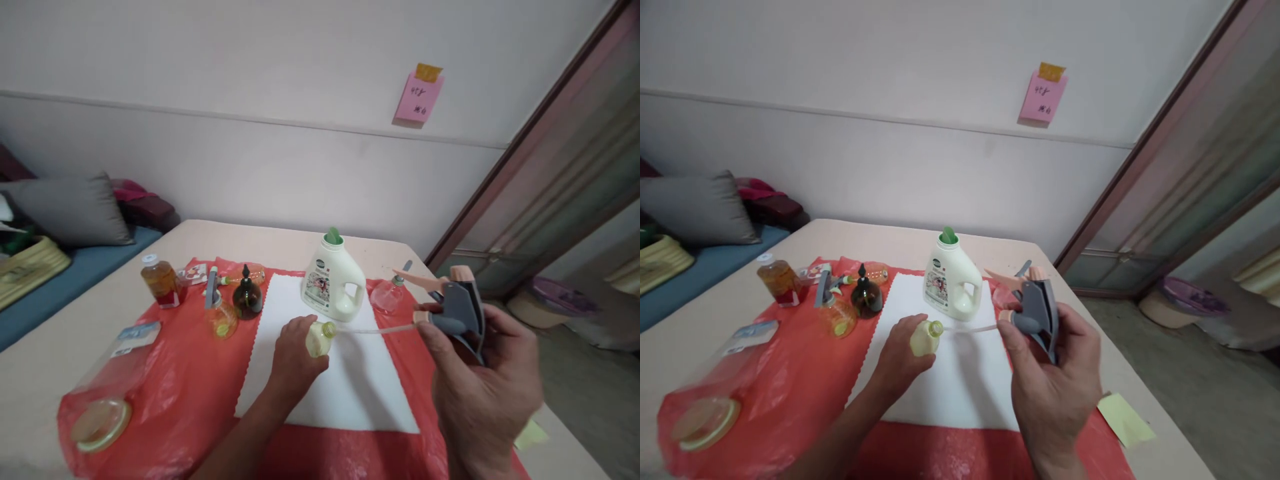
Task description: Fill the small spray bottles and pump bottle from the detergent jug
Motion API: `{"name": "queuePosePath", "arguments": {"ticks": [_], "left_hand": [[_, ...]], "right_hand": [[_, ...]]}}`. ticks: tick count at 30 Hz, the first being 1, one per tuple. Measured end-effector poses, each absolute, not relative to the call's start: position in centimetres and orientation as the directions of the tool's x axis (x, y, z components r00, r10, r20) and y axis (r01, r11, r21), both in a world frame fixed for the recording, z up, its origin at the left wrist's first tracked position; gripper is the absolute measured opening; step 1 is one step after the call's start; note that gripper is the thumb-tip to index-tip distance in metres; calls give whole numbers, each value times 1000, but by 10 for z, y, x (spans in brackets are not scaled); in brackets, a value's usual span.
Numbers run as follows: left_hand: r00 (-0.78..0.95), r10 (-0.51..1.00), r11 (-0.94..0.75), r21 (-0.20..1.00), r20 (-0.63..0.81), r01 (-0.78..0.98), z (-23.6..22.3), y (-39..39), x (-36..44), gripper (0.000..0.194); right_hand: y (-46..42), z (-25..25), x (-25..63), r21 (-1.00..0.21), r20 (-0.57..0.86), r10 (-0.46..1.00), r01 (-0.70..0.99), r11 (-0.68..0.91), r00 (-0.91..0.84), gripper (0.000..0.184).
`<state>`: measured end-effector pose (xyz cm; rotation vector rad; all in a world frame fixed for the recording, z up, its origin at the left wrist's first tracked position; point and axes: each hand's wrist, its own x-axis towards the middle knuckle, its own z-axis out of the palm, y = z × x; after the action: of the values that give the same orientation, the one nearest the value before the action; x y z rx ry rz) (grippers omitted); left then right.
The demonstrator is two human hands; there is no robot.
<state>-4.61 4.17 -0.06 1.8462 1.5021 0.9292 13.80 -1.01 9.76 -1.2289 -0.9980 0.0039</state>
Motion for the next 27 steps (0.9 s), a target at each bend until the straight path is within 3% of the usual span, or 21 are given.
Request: {"name": "queuePosePath", "arguments": {"ticks": [8,13,17,22,27], "left_hand": [[182,964,-262,806,193,531,1,38,-39,66],[157,956,-293,822,247,489,0,37,-36,65],[149,961,-275,827,231,491,5,38,-41,66],[164,964,-265,817,210,513,8,38,-44,65],[174,969,-244,813,177,529,6,38,-40,65]], "right_hand": [[8,73,131,-839,541,651,393,375,533,49],[16,56,118,-936,323,917,220,274,235,45],[19,49,114,-955,220,975,210,209,31,37],[22,48,115,-950,174,984,268,159,34,40],[21,46,118,-933,306,942,243,267,138,40]]}}
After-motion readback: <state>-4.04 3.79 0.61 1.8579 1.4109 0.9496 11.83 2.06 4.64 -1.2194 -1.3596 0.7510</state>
